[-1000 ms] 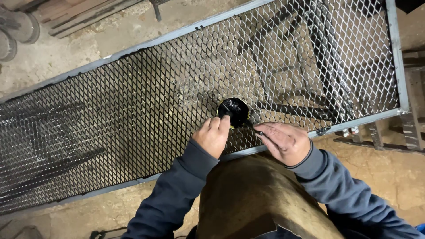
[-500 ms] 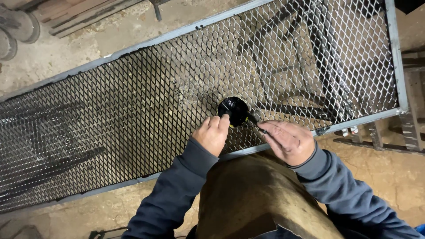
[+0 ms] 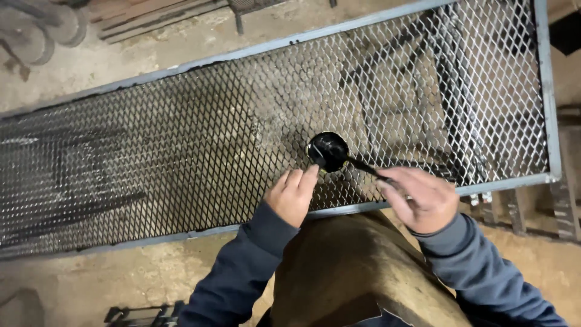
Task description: Painting a long metal mesh ramp with black paint using a small roller.
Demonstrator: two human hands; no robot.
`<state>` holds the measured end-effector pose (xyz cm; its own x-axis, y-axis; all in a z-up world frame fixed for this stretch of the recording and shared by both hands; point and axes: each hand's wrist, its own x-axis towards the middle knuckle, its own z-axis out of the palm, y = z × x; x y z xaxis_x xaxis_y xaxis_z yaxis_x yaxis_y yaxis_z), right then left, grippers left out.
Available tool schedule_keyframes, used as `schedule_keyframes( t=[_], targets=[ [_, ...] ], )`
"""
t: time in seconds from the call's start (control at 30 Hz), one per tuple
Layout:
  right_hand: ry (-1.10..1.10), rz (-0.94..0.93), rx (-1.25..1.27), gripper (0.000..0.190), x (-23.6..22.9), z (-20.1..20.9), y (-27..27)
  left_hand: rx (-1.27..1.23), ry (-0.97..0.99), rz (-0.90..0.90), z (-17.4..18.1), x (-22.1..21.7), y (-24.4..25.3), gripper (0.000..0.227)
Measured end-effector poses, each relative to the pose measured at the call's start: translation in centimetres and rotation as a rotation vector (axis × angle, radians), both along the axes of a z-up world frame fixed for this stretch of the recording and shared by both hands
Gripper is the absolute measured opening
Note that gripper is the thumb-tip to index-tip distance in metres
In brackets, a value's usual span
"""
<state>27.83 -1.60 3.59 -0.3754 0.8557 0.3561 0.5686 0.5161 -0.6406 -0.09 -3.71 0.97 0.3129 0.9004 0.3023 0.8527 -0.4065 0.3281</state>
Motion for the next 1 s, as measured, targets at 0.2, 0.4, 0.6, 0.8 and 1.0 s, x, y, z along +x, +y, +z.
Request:
schedule_keyframes(
  t=[0.2, 0.4, 0.6, 0.8, 1.0],
  targets=[
    [0.088, -0.173, -0.084, 0.021, -0.1, 2.7, 0.9, -0.108, -0.159, 0.193, 1.7, -1.8, -5.0, 0.029],
    [0.051, 0.024, -0.12, 0.024, -1.2, -2.8, 3.1, 0.012, -0.275, 0.526, -1.7, -2.3, -8.2, 0.029],
    [0.045, 0.147, -0.034, 0.028, -2.0, -6.8, 3.6, -0.191, -0.082, 0.685, -13.7, -3.5, -6.7, 0.039],
    [-0.03, 0.127, 0.013, 0.029, -2.6, -7.1, 3.0, -0.244, 0.013, 0.612, -15.1, -4.8, 2.2, 0.046],
    [-0.061, 0.096, -0.02, 0.035, -2.3, -9.0, 2.9, -0.436, -0.009, 0.546, -16.6, -4.1, -4.9, 0.044]
  ],
)
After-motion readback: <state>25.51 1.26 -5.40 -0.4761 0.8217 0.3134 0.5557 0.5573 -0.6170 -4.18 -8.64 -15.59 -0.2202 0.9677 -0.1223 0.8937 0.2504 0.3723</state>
